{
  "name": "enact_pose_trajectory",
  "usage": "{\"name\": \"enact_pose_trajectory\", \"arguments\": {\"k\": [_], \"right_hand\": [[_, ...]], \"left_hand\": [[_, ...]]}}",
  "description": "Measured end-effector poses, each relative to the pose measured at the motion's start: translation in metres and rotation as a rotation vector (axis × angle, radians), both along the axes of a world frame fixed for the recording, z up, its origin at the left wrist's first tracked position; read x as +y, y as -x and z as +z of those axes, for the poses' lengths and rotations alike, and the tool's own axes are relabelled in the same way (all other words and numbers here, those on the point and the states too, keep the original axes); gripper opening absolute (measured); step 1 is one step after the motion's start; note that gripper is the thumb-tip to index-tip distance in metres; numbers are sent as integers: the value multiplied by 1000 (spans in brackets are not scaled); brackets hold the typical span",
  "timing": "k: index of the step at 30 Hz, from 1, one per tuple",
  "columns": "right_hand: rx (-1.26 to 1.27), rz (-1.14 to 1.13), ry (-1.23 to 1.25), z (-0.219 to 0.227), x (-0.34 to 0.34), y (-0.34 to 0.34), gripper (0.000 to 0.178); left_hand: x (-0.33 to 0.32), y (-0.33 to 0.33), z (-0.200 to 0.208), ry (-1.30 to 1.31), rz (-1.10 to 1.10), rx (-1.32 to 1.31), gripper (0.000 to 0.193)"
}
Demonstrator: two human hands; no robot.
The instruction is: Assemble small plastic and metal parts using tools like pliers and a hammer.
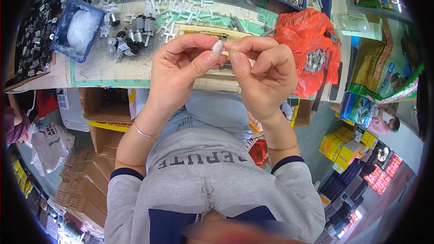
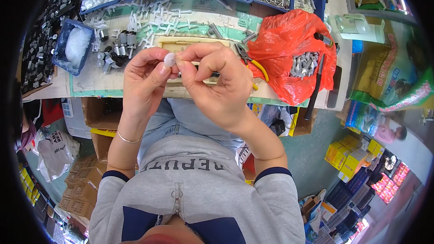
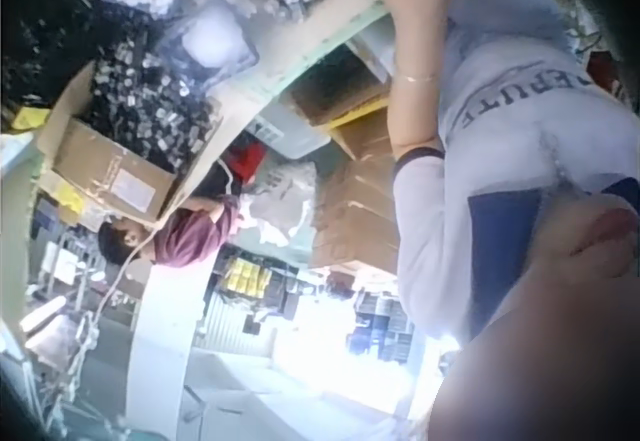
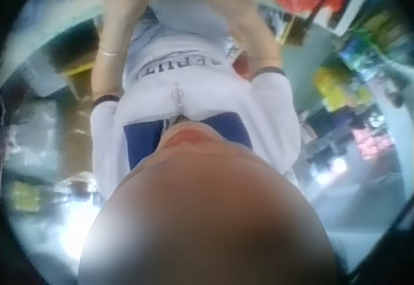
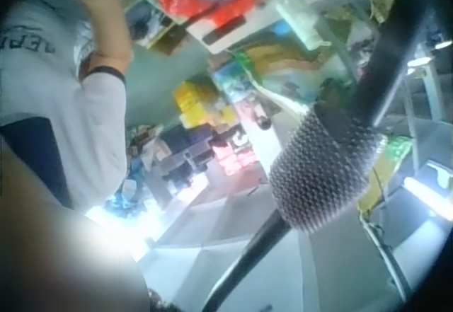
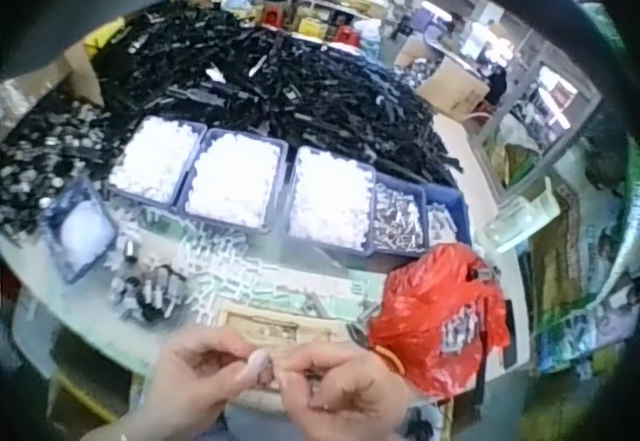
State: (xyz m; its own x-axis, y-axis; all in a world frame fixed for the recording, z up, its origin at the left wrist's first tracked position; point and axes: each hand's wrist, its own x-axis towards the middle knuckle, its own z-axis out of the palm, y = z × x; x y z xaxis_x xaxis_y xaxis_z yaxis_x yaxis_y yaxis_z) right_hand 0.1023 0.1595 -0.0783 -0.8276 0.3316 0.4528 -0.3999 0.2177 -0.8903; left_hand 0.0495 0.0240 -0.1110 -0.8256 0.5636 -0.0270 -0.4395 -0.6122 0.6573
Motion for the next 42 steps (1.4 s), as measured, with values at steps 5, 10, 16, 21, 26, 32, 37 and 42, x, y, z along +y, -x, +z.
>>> {"name": "enact_pose_trajectory", "arguments": {"k": [5,10,16,21,26,32,37,42], "right_hand": [[-6,4,159,-6,-3,-1,24],[23,-68,-196,-9,-5,-3,25],[67,-77,-592,-7,-2,-13,29],[56,-88,-612,-9,-7,-18,30],[-67,15,-607,1,10,-15,24],[-62,91,-798,3,18,-13,23],[-148,34,-916,-18,25,-15,18],[-213,83,-1115,-32,33,-7,14]], "left_hand": [[-2,1,-2,-75,-92,-132,21],[-2,-2,-4,-15,-51,-79,21],[-12,-4,-7,145,-24,77,29],[-18,-3,1,310,-40,235,37],[-21,1,8,363,-82,233,39],[-24,4,9,428,-210,218,45],[-24,-4,0,739,-4,625,46],[-26,-9,-21,1101,242,1335,36]]}}
